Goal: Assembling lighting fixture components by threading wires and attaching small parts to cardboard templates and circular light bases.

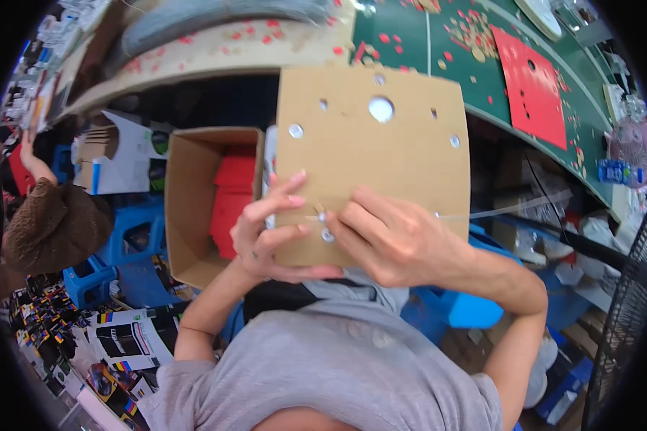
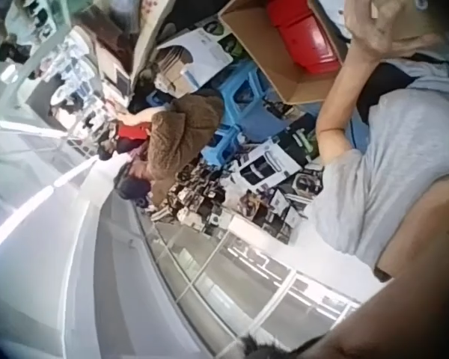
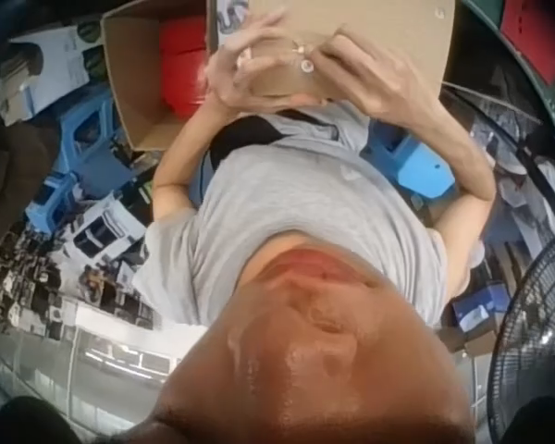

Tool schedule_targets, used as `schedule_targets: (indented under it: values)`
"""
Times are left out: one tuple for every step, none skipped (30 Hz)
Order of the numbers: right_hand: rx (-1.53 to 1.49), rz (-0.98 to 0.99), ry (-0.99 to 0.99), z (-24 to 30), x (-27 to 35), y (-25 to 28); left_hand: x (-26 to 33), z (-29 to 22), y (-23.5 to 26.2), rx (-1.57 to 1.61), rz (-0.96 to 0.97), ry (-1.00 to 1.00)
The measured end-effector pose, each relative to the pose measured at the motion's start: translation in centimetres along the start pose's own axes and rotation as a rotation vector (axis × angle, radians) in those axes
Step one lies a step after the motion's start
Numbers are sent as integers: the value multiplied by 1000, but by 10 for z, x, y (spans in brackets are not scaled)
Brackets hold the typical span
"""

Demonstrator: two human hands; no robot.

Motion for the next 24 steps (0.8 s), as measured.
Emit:
schedule_targets:
  values:
    - [11, -41, 31, 1, -2, 4, 0, -4, 2, -23, 10, 25]
    - [-34, -26, -3, -1, -1, 0, 4, -4, 4, -34, 5, 30]
    - [-66, -2, -42, -2, 3, 0, 6, -5, 3, -8, -13, 38]
    - [-71, 3, -68, -4, 9, -1, 10, -3, 5, 1, 0, 55]
    - [-70, 10, -93, -5, 15, 0, 14, -2, 5, 34, -36, 60]
    - [-67, -28, -110, -6, 21, 0, 17, -1, 2, 53, -57, 91]
    - [-46, -51, -86, -4, 22, -2, 18, -2, -1, 64, -82, 86]
    - [-32, -83, -64, 0, 20, 1, 18, -3, -4, 88, -103, 89]
    - [-11, -39, -55, 5, 18, 0, 14, -7, -5, 66, -95, 64]
    - [9, 7, -48, 8, 15, -3, 12, -9, -6, 72, -99, 77]
    - [31, -3, -31, 8, 12, -3, 8, -8, -6, 87, -102, 93]
    - [33, -22, -27, 7, 10, -2, 6, -9, -5, 78, -91, 79]
    - [0, -29, -47, 4, 10, -2, 5, -7, -4, 71, -85, 94]
    - [-34, -34, -64, 0, 9, -2, 4, -5, -3, 64, -81, 110]
    - [-33, -47, -61, -2, 10, 0, 3, -5, -2, 57, -74, 101]
    - [-24, -58, -83, -5, 13, 1, 2, -5, -2, 49, -66, 117]
    - [-10, -64, -107, -7, 16, 5, 1, -5, -4, 49, -62, 134]
    - [-3, -68, -106, -7, 15, 6, -1, -6, -4, 51, -62, 126]
    - [21, -26, -66, -6, 14, 2, -3, -7, -4, 36, -59, 124]
    - [44, 17, -32, -4, 14, -2, -5, -8, -3, 26, -54, 126]
    - [50, 17, -33, -4, 15, -2, -9, -11, -1, 30, -54, 121]
    - [22, -3, -62, -6, 15, -2, -13, -10, 1, 39, -33, 192]
    - [-4, -22, -85, -7, 13, -1, -18, -11, 5, 46, -15, 261]
    - [12, -19, -75, -8, 16, -2, -24, -12, 12, 52, -28, 247]
Point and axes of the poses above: each hand's wrist, its own x-axis away from the middle knuckle, its own y-axis out of the back of the hand, z = x × y, the point moved 5 cm from there along -x, towards the middle knuckle, and after that the axes turned 10 degrees about -z, right-handed, at the moved point
